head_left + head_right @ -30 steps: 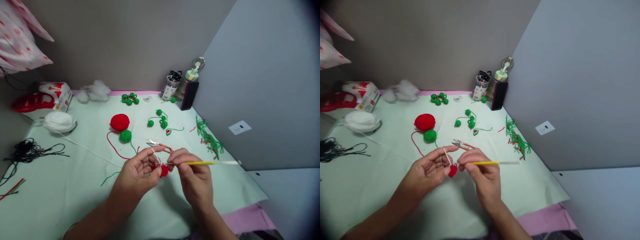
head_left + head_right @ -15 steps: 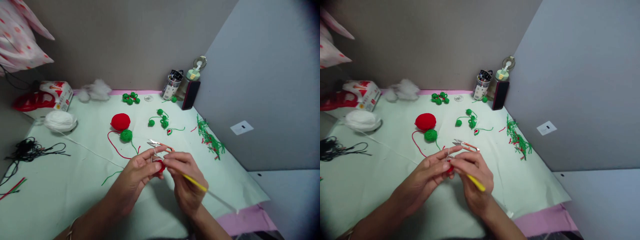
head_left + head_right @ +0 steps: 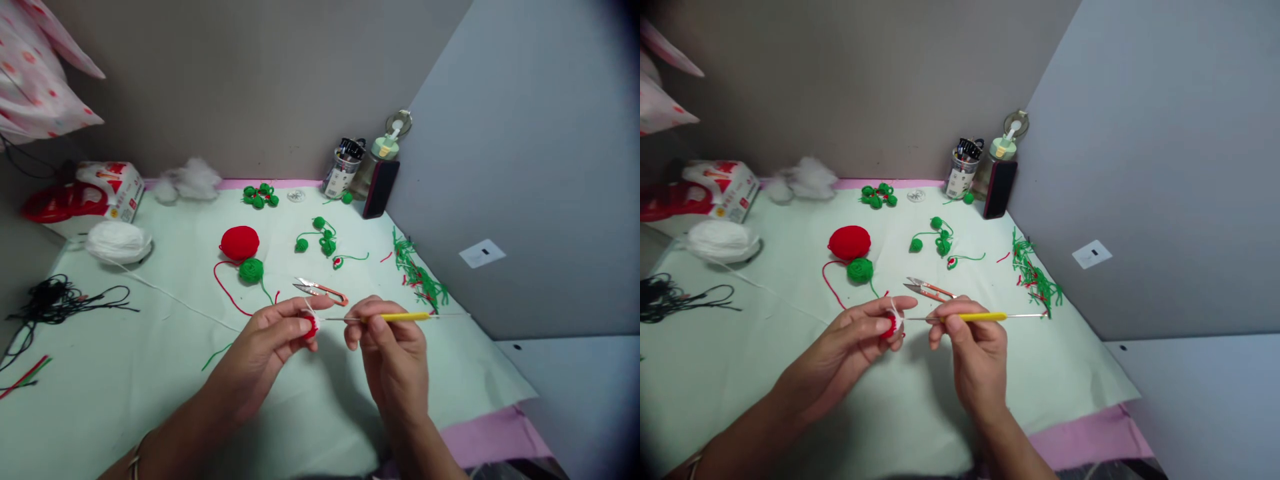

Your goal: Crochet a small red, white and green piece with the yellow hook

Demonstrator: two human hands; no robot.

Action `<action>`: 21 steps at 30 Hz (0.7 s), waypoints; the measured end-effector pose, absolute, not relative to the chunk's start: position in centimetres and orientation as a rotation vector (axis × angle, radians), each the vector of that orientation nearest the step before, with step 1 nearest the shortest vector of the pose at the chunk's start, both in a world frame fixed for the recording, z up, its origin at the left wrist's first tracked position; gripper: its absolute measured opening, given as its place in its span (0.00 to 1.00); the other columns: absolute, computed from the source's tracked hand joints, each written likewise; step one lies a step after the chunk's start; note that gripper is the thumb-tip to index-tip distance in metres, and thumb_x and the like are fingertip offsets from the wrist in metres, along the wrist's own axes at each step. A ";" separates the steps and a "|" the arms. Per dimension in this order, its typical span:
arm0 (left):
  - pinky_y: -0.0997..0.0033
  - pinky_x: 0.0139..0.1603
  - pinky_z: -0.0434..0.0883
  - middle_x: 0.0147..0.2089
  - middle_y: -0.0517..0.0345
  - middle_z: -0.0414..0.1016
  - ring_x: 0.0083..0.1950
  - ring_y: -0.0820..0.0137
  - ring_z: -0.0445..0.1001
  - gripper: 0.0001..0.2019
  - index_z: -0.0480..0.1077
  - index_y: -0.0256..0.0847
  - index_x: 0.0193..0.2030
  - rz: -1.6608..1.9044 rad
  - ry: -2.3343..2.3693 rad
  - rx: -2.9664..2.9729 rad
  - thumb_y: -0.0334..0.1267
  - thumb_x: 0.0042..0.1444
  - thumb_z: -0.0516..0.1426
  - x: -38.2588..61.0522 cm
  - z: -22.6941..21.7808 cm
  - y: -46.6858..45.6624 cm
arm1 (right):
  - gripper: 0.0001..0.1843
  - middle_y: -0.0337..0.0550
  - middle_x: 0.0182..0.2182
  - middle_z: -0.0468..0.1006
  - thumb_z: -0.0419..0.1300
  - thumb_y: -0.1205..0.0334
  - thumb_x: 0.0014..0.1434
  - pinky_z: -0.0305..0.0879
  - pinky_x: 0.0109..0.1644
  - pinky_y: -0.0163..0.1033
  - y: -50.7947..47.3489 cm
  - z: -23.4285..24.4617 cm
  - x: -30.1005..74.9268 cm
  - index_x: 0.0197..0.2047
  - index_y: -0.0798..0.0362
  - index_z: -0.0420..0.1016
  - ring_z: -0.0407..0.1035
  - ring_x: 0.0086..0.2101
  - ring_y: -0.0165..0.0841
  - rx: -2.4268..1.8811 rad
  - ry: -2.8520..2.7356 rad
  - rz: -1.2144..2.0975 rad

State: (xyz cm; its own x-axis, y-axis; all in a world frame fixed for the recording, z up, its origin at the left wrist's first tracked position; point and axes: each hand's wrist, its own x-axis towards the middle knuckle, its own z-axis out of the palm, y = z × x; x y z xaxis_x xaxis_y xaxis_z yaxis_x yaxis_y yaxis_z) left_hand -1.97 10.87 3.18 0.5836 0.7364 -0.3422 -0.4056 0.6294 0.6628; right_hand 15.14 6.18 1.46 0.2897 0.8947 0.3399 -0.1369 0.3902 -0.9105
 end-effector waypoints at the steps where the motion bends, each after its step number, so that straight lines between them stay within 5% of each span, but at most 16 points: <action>1: 0.74 0.42 0.69 0.32 0.61 0.73 0.34 0.74 0.68 0.11 0.87 0.43 0.46 0.711 0.655 0.583 0.36 0.56 0.67 -1.9 3.2 10.7 | 0.07 0.40 0.30 0.80 0.64 0.60 0.69 0.71 0.25 0.32 6.2 1.6 15.1 0.42 0.49 0.84 0.72 0.24 0.27 -0.897 -1.037 0.868; 8: 0.67 0.56 0.70 0.41 0.58 0.80 0.47 0.68 0.75 0.20 0.83 0.53 0.55 0.731 0.634 0.682 0.36 0.55 0.71 -1.4 2.4 9.9 | 0.06 0.43 0.36 0.86 0.65 0.60 0.68 0.79 0.45 0.43 6.2 1.1 14.4 0.43 0.45 0.86 0.80 0.41 0.36 -0.972 -1.243 0.680; 13: 0.64 0.57 0.70 0.40 0.57 0.78 0.48 0.66 0.75 0.22 0.82 0.48 0.56 0.740 0.710 0.669 0.37 0.54 0.72 -1.6 2.8 10.1 | 0.06 0.43 0.35 0.85 0.65 0.58 0.69 0.77 0.35 0.36 6.5 1.2 14.5 0.42 0.48 0.84 0.77 0.32 0.31 -0.921 -1.038 0.901; 21: 0.67 0.54 0.68 0.40 0.59 0.76 0.46 0.67 0.72 0.20 0.82 0.51 0.56 0.723 0.756 0.697 0.39 0.56 0.70 -2.0 3.0 10.2 | 0.09 0.41 0.35 0.86 0.62 0.56 0.71 0.75 0.38 0.33 6.6 2.1 15.0 0.41 0.49 0.82 0.78 0.31 0.28 -0.837 -0.907 1.152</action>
State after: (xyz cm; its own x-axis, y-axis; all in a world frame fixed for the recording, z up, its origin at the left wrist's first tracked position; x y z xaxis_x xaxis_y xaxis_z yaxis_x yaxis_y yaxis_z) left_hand -2.02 10.23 3.02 0.5214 0.7775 -0.3516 -0.3161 0.5587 0.7668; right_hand 15.00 6.62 2.12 0.1579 0.9751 0.1559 -0.3804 0.2057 -0.9017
